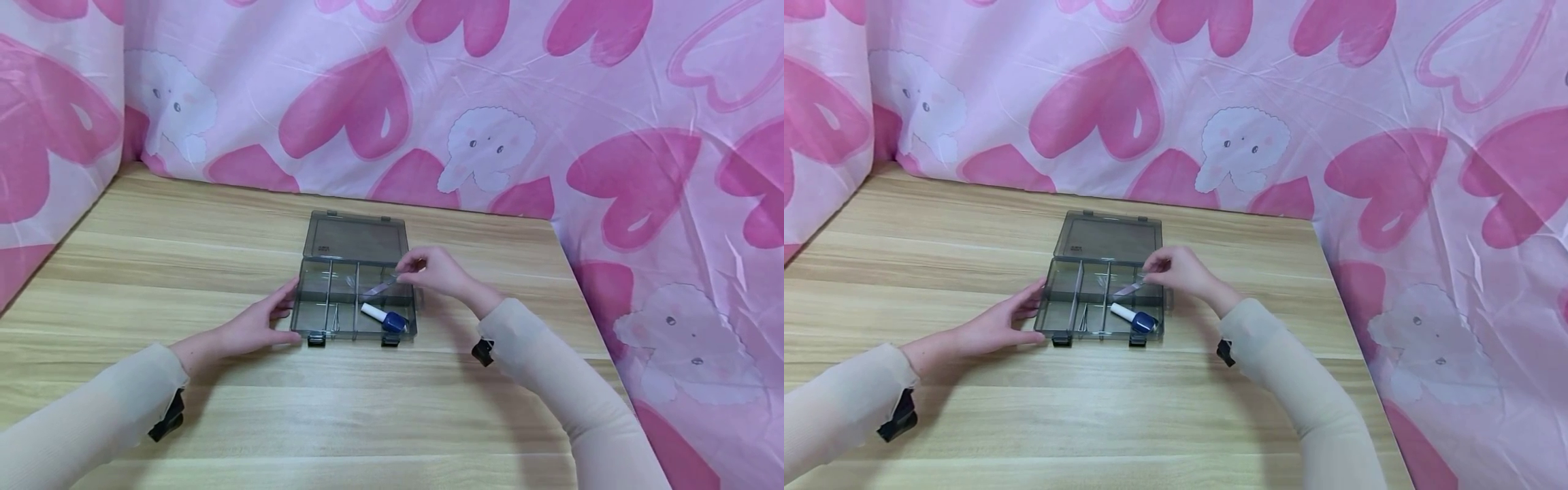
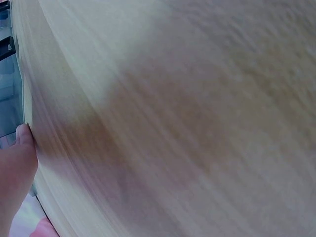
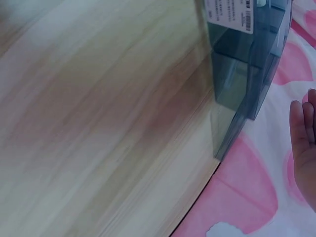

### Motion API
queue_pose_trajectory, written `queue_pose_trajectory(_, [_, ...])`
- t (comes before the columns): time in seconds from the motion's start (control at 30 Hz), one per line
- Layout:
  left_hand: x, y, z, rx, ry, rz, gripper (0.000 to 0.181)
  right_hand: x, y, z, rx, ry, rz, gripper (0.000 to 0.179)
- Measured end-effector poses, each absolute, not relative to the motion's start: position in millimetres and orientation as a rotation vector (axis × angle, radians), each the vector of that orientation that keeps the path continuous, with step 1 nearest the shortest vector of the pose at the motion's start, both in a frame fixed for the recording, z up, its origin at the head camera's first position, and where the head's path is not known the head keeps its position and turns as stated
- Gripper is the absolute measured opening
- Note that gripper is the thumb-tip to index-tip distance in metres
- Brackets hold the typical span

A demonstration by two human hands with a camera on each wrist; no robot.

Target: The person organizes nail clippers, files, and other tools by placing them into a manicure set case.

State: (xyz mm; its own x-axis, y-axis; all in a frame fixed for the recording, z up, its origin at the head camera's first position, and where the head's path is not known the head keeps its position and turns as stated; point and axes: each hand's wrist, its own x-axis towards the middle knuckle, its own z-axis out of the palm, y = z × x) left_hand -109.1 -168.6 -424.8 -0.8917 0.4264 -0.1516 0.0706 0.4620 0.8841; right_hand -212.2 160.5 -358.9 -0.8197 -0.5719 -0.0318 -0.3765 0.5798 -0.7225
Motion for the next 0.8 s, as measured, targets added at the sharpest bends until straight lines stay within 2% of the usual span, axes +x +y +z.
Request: queue_pose_trajectory(0.8, [-110, -169, -429, 0.434, 2.338, 1.45, 0.106, -221, 102, -362, -0.848, 2.498, -1.021, 0.016])
